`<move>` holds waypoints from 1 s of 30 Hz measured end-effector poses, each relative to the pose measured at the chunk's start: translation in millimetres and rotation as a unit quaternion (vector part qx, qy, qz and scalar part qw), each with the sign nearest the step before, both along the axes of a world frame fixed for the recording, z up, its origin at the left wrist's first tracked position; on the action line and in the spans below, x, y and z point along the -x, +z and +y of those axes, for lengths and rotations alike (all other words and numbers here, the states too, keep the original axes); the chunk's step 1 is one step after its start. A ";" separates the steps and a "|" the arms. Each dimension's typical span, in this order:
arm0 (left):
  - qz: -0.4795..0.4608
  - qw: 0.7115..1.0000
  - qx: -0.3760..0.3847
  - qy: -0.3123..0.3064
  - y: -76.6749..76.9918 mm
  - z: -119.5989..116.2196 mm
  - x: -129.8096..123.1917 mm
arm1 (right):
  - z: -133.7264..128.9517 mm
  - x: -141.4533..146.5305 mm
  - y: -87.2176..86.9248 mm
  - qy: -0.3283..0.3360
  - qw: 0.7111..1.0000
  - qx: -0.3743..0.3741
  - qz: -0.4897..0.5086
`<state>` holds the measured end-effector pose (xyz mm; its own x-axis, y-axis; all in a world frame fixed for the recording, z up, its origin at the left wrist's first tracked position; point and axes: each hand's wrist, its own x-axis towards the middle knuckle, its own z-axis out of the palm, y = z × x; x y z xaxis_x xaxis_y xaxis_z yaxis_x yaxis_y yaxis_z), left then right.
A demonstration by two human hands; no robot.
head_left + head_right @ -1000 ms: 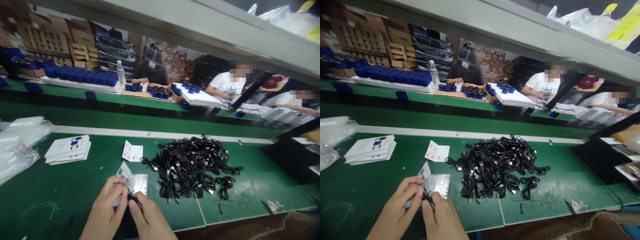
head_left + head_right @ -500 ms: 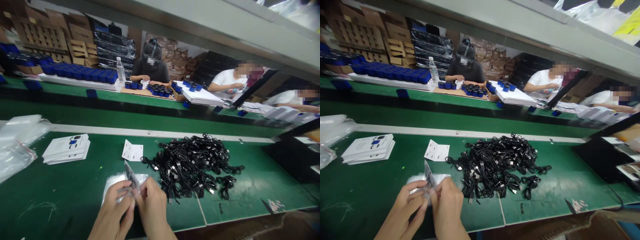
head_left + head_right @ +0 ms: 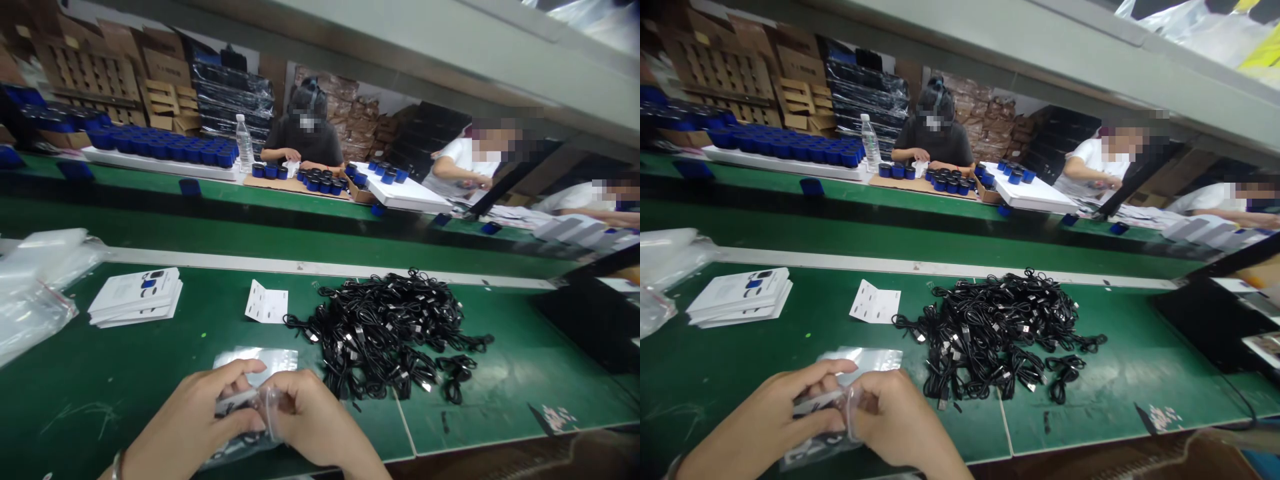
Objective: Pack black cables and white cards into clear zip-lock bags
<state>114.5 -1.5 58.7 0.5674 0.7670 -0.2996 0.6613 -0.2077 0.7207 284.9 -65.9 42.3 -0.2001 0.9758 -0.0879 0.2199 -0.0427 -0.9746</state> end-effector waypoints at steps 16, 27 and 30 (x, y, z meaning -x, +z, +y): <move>-0.178 0.972 0.055 0.146 -23.0 -12.2 9.3 | -4.6 -2.1 -7.5 -0.171 0.982 0.037 0.074; -0.246 0.960 -0.012 0.136 -19.5 -15.1 6.9 | -5.2 -1.8 9.3 -0.178 0.978 -0.110 -0.013; -0.257 0.955 -0.015 0.150 -16.9 -17.2 5.2 | -5.4 -1.1 8.0 -0.181 0.977 -0.113 -0.008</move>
<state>109.3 -18.7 41.8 0.3873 0.9218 -0.0169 0.2549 -0.0895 0.9628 286.0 -71.4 50.3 0.1612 0.9772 0.1384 0.2456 0.0961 -0.9646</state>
